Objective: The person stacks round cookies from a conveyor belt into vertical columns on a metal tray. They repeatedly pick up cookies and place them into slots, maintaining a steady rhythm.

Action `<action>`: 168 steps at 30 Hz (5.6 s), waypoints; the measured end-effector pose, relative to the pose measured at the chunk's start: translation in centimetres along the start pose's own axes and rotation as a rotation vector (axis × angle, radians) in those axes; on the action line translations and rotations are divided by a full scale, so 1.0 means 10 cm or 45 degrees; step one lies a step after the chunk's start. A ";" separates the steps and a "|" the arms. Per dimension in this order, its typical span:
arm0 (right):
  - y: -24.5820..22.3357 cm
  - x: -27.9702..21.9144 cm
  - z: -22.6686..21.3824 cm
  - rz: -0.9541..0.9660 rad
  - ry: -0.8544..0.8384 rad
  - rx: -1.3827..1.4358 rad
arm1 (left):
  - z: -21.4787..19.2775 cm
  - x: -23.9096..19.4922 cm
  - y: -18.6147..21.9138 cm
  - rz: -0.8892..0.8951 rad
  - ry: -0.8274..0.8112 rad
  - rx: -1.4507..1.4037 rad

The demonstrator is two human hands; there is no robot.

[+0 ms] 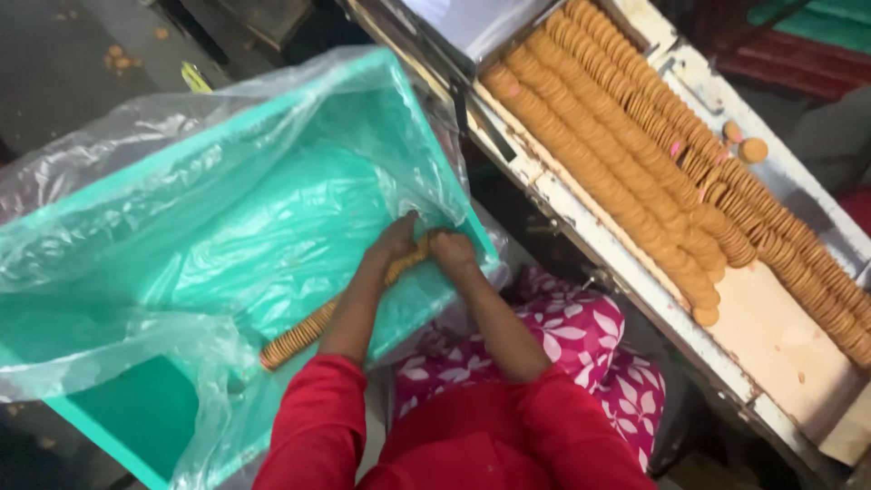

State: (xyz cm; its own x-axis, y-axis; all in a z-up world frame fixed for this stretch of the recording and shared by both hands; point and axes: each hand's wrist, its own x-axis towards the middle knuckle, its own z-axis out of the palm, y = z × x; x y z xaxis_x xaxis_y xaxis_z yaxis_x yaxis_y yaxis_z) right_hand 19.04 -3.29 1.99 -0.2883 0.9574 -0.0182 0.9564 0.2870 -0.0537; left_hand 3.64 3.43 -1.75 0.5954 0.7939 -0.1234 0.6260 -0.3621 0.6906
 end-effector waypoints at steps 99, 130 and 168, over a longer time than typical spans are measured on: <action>1.94 -2.46 -1.67 1.345 0.521 0.027 | -0.16 1.55 3.29 0.972 -0.043 0.742; 2.22 -3.23 -1.98 1.509 0.167 0.227 | 0.93 1.01 4.04 0.862 -0.098 0.626; 0.26 -8.41 -3.91 1.951 0.335 0.320 | 2.71 -1.95 7.04 1.865 -0.733 -0.019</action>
State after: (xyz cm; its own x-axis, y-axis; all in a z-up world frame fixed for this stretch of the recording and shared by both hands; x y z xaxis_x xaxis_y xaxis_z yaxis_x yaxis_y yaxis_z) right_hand 47.53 -81.79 42.43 0.9505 0.3077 -0.0430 0.2805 -0.9095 -0.3066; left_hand 49.79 -50.78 29.94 0.7629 -0.5150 0.3909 -0.6465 -0.6122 0.4553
